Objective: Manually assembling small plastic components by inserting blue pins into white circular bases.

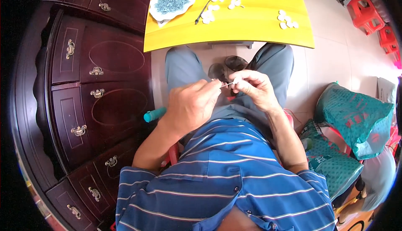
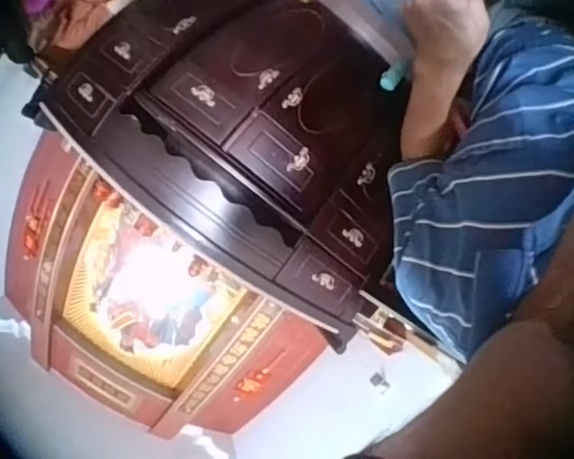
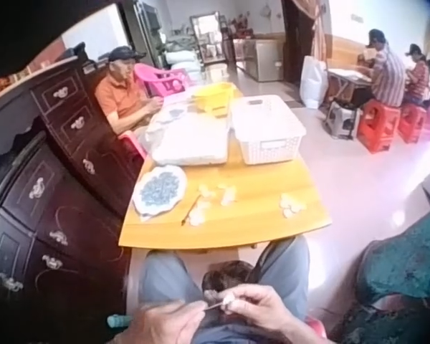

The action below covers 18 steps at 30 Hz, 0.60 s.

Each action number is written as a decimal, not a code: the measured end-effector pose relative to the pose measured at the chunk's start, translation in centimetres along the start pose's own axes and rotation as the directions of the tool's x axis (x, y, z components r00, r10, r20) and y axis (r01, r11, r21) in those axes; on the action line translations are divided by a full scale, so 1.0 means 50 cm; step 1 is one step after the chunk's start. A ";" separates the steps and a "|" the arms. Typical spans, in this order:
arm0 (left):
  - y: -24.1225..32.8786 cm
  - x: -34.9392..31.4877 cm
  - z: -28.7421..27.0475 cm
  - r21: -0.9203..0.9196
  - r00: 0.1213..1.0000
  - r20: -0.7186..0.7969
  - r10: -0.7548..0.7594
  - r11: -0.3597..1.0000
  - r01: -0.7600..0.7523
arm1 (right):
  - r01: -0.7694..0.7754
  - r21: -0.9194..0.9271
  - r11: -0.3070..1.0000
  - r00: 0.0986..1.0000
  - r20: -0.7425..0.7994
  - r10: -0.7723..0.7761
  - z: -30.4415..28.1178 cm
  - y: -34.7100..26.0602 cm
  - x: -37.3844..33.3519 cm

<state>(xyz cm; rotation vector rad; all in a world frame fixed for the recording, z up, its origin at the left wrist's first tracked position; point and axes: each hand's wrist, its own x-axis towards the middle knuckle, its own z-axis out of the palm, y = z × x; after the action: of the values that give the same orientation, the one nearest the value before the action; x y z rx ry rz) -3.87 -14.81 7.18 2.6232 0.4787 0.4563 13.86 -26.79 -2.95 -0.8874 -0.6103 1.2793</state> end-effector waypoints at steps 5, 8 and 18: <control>-0.004 0.003 -0.004 0.052 0.999 0.039 0.010 0.999 -0.012 | -0.029 -0.090 0.996 0.999 -0.035 0.026 0.003 0.002 0.001; -0.012 0.005 0.004 -0.001 0.998 0.060 -0.037 0.999 0.037 | 0.042 -0.066 0.997 0.999 0.013 -0.041 -0.002 0.010 0.005; -0.035 -0.003 0.023 -0.266 0.945 0.237 -0.225 0.921 0.286 | -0.079 0.015 0.997 0.994 -0.069 0.080 0.001 0.027 0.005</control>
<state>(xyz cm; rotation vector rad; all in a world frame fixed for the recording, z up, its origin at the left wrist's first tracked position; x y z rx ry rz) -4.02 -13.78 5.33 2.2453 0.6240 0.1579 13.10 -26.49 -4.07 -0.9502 -0.5158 1.3167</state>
